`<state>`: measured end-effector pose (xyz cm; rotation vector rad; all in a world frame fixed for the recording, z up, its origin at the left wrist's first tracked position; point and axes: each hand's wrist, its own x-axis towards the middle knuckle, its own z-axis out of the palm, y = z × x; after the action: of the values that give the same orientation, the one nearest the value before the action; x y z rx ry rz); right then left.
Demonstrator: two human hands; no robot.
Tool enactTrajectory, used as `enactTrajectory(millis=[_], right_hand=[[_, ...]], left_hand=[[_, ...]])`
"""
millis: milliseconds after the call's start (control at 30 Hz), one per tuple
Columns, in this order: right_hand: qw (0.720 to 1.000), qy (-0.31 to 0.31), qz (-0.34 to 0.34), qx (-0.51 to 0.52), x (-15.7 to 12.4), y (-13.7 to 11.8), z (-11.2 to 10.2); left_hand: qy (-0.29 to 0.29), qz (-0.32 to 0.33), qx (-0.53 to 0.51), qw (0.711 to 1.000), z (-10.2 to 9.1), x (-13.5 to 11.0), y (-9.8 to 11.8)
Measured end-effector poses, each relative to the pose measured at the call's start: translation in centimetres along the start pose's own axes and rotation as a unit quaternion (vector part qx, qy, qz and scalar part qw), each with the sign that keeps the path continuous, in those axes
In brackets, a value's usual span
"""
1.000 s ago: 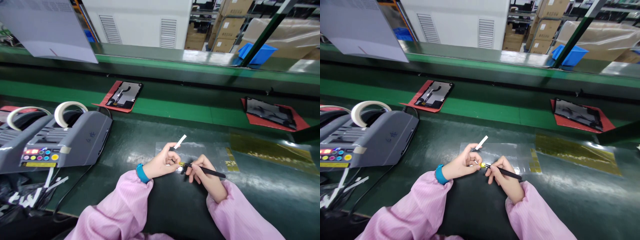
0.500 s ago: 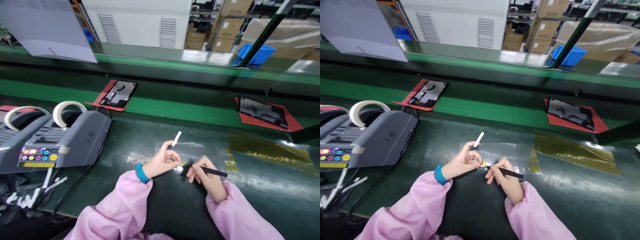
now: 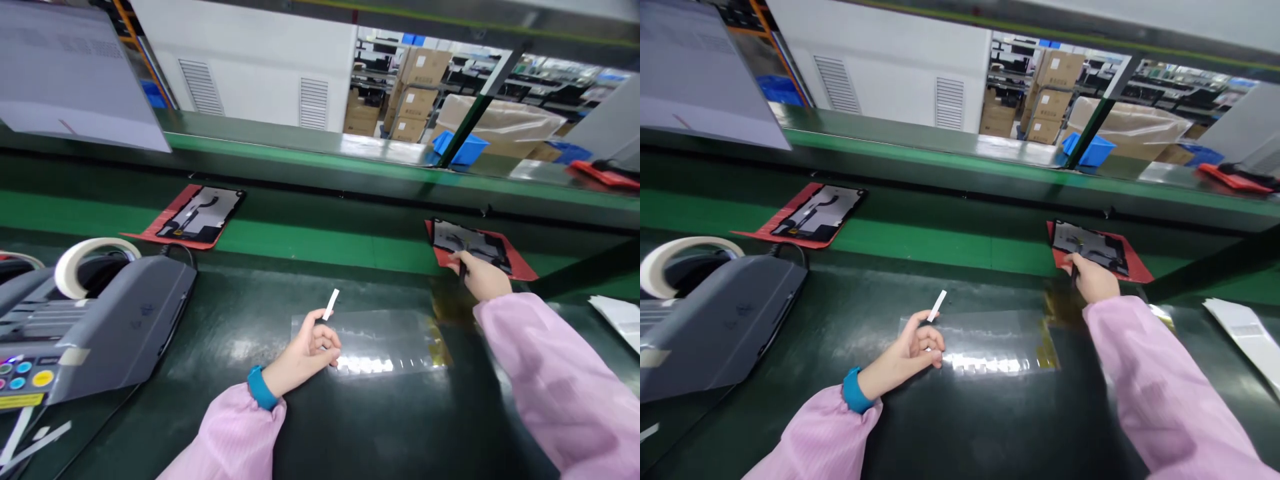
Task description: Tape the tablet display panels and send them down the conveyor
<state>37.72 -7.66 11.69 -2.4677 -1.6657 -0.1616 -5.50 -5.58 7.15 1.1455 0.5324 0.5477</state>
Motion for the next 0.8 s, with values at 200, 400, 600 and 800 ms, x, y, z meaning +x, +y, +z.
enactTrajectory(millis=[200,400,600,800], right_hand=[[0.994,-0.05,0.02,-0.096,3.1,3.6,-0.1],[0.995,-0.015,0.027,-0.094,2.5,3.1,0.3],[0.996,0.027,-0.007,-0.08,3.8,1.1,-1.5],[0.992,0.042,-0.085,-0.077,2.8,-6.4,-5.1]], left_hand=[[-0.004,-0.02,-0.039,0.999,-0.4,0.3,0.1],[0.005,-0.027,-0.063,0.998,-0.1,0.7,0.1],[0.015,0.002,-0.063,0.998,-0.1,0.6,-0.6],[0.055,0.062,-0.053,0.995,0.5,0.7,-1.2]])
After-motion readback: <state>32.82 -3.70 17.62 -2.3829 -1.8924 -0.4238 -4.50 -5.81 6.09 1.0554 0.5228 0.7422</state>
